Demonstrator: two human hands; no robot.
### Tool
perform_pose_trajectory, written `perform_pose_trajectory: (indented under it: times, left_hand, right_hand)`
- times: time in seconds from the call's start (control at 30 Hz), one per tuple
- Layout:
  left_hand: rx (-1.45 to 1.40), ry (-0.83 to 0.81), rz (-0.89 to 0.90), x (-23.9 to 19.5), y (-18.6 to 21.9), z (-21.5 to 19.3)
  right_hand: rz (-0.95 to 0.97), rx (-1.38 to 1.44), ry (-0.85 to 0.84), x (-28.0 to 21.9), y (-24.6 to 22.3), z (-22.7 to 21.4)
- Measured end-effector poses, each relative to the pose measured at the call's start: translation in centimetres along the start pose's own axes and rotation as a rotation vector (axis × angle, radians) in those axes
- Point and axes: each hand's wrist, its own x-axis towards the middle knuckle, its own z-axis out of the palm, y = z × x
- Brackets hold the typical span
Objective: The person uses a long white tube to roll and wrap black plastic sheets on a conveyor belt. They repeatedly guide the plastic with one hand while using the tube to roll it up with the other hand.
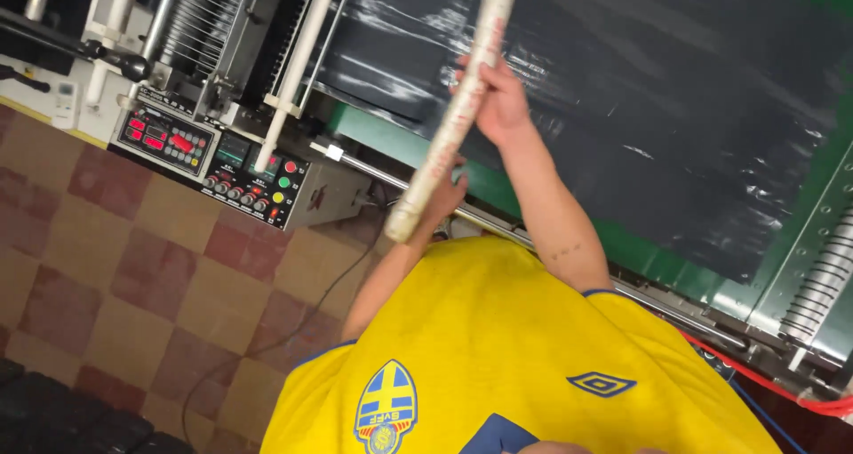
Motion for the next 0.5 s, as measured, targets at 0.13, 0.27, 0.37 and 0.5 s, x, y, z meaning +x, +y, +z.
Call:
perform_pose_trajectory:
  times: [0.13, 0.27, 0.37, 0.5]
  left_hand:
    - [-0.207, 0.094, 0.013, -0.5, -0.7, 0.4]
    - [0.199, -0.359, 0.013, 0.1, 1.9, -1.9]
    - [0.333, -0.519, -0.022, 0.6, 2.0, -1.3]
    - [0.329, -0.52, -0.006, 0.6, 3.7, -1.3]
  right_hand:
    - [0.008, 0.009, 0.095, 2.4, 0.5, 0.7]
    - [0.033, 0.078, 0.223, 3.9, -2.9, -15.3]
    - [-0.05, -0.008, 0.46, -3.6, -11.0, -28.0]
    - [-0.114, -0.113, 0.671, -18.1, -24.1, -45.6]
